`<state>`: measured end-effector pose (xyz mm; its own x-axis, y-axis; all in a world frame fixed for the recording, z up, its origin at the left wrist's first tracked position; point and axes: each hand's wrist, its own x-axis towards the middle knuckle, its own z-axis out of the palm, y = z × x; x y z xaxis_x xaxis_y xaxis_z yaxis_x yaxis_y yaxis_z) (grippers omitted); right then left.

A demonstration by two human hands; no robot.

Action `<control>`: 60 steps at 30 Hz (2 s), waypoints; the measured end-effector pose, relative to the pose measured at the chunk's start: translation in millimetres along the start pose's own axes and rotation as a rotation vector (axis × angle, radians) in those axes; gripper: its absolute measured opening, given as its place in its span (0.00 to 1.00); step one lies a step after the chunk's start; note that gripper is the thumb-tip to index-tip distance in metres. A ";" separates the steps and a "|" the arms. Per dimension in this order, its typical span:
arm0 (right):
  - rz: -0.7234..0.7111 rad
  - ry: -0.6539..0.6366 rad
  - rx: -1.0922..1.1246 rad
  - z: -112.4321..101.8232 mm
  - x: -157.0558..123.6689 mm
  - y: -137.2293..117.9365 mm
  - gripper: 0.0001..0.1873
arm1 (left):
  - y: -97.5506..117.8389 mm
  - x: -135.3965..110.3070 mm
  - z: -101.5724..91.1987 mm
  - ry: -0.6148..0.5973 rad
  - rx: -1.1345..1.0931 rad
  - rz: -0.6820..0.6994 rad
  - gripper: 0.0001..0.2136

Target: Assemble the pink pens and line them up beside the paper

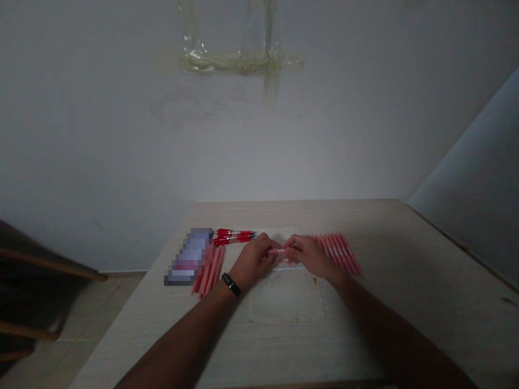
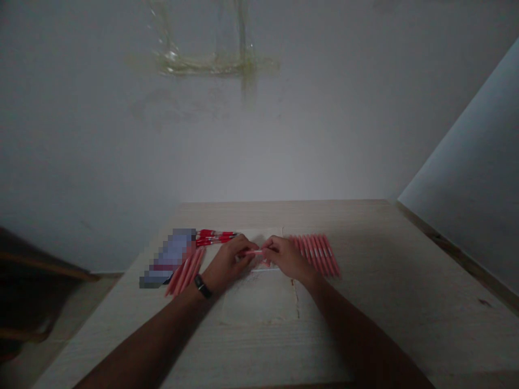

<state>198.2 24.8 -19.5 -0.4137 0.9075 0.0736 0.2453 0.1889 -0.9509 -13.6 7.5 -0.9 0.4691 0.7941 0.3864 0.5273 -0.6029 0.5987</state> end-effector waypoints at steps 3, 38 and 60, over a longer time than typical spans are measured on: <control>0.042 -0.044 0.123 2.4 -0.3 0.3 0.12 | -0.5 -0.4 0.4 0.057 -0.044 0.003 0.12; -0.174 0.152 -0.496 -2.0 -6.0 -4.8 0.02 | -11.9 -3.1 7.1 0.056 0.127 -0.180 0.08; -0.243 -0.006 -0.710 19.1 -8.1 -9.4 0.04 | -15.1 -4.5 9.3 0.050 0.156 -0.224 0.07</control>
<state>182.5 8.4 -16.9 -0.5329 0.8075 0.2530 0.6522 0.5824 -0.4852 -17.1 12.3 -18.2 0.2949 0.9095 0.2930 0.7185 -0.4132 0.5595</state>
